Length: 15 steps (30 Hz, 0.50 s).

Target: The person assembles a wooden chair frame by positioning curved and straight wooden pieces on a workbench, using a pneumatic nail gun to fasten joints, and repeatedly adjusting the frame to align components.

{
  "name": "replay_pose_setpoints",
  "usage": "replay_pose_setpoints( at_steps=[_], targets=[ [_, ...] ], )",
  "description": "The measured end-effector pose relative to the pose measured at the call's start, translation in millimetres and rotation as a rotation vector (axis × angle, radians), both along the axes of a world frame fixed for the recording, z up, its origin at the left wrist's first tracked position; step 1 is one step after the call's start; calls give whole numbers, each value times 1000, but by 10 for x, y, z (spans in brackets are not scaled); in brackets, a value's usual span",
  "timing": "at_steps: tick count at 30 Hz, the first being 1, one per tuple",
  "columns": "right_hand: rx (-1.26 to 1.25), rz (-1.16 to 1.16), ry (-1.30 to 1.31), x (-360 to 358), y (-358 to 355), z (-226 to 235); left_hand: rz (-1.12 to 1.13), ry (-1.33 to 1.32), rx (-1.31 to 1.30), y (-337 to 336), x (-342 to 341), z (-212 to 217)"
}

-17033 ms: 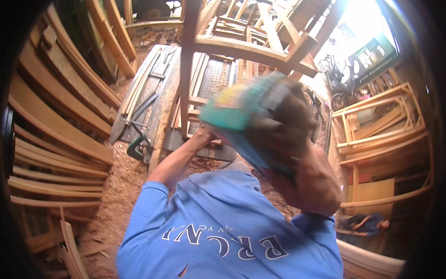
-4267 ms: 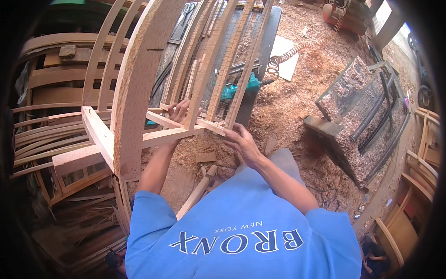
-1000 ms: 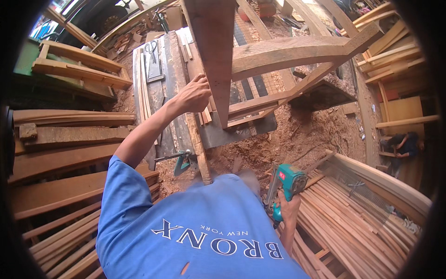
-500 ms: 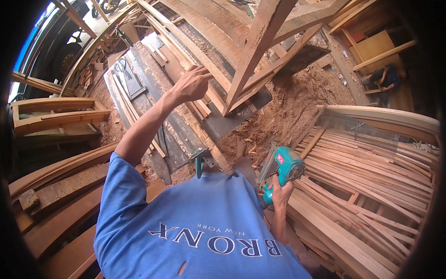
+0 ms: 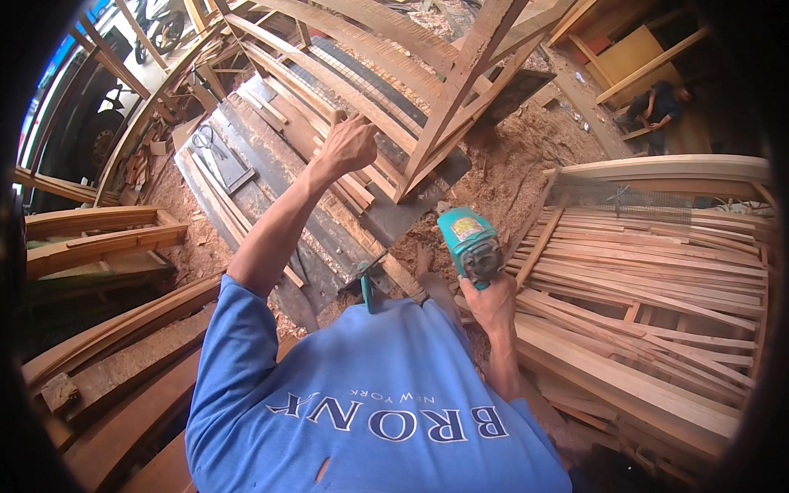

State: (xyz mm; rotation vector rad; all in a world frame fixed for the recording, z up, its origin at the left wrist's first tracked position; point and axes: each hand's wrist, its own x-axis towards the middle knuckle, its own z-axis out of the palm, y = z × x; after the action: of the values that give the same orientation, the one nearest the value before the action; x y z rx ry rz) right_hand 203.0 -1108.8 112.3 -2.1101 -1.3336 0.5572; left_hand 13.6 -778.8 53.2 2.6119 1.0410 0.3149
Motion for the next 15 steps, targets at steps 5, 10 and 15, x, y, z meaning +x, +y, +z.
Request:
replay_pose_setpoints(
  at_steps=[5,10,15],
  targets=[
    [35,-42,2,-174,128,90,-87,-109,153,-130,-18,-55],
    [-25,-105,47,-174,43,-136,-196,-186,110,-16,-104,-233],
    [-67,-209,54,-48,-148,-623,-189,-146,291,482,-342,0]
  ],
)
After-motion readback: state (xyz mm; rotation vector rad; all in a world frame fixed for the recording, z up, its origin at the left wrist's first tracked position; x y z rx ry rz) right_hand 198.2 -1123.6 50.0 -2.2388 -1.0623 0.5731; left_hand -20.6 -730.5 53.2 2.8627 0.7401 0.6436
